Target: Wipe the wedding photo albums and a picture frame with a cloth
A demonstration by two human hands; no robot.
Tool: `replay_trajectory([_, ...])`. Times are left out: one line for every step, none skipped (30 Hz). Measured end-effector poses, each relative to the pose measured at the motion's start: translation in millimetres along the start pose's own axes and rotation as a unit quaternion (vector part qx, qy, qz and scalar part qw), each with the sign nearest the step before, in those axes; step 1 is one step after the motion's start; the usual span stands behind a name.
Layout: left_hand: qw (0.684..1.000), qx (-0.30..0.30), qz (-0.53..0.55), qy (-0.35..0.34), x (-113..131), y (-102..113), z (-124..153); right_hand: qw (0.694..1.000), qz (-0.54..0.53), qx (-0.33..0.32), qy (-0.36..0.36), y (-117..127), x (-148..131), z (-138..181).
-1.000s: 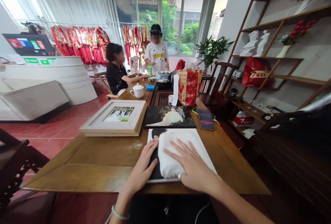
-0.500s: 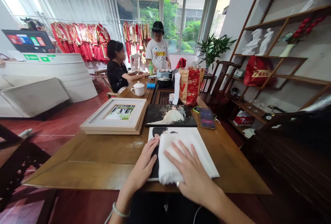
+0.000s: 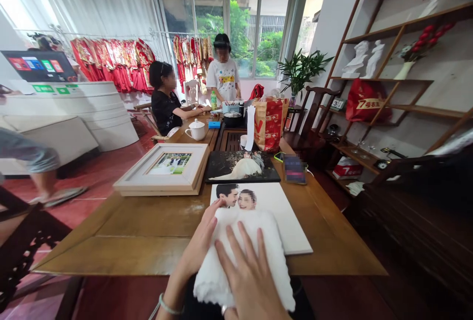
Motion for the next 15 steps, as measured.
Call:
replay_trajectory([1.0,0.001,0.0,-0.003,1,0,0,1.0,-0.007,-0.01,0.008,0,-1,3])
replay_trajectory([1.0,0.004,-0.004,-0.008,2,-1,0,1.0,-0.014,-0.021,0.012,2,1,8])
replay_trajectory([1.0,0.006,-0.013,-0.013,2,-1,1,0.999,-0.022,-0.036,0.017,5,3,14])
replay_trajectory([0.999,0.008,-0.025,-0.019,3,-2,0,0.998,-0.031,-0.053,0.021,8,7,20])
replay_trajectory([0.999,0.008,-0.038,-0.028,4,-2,0,0.997,-0.038,-0.066,0.019,13,12,26])
replay_trajectory([0.998,0.007,-0.053,-0.038,4,-3,0,0.996,-0.043,-0.071,0.008,19,20,31])
replay_trajectory([0.996,0.004,-0.067,-0.05,5,-4,0,0.997,-0.043,-0.066,-0.011,25,29,34])
replay_trajectory([0.995,-0.001,-0.081,-0.062,6,-5,0,0.997,-0.039,-0.049,-0.04,33,41,35])
replay_trajectory([0.993,-0.006,-0.091,-0.073,7,-5,0,0.996,-0.031,-0.027,-0.077,40,54,34])
replay_trajectory([0.992,-0.01,-0.099,-0.082,8,-6,0,0.993,-0.022,-0.005,-0.113,47,67,30])
replay_trajectory([0.991,-0.014,-0.104,-0.088,9,-6,0,0.99,-0.014,0.01,-0.138,52,79,24])
replay_trajectory([0.99,-0.016,-0.105,-0.092,10,-6,0,0.989,-0.007,0.016,-0.15,56,89,14])
replay_trajectory([0.99,-0.017,-0.106,-0.095,11,-6,1,0.988,-0.002,0.018,-0.153,59,96,2])
replay_trajectory([0.989,-0.017,-0.106,-0.097,12,-6,1,0.989,0.003,0.019,-0.149,62,101,-12])
replay_trajectory([0.989,-0.017,-0.106,-0.099,13,-6,1,0.99,0.007,0.019,-0.141,64,104,-27])
Point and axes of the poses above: each hand's wrist, its own z-axis away from the middle knuckle, its own y-axis out of the back of the hand, x = y × z, the point moved 7 cm from there along -z, towards the middle knuckle, and after that the axes turned 13 degrees about z, right-handed, at the moved point
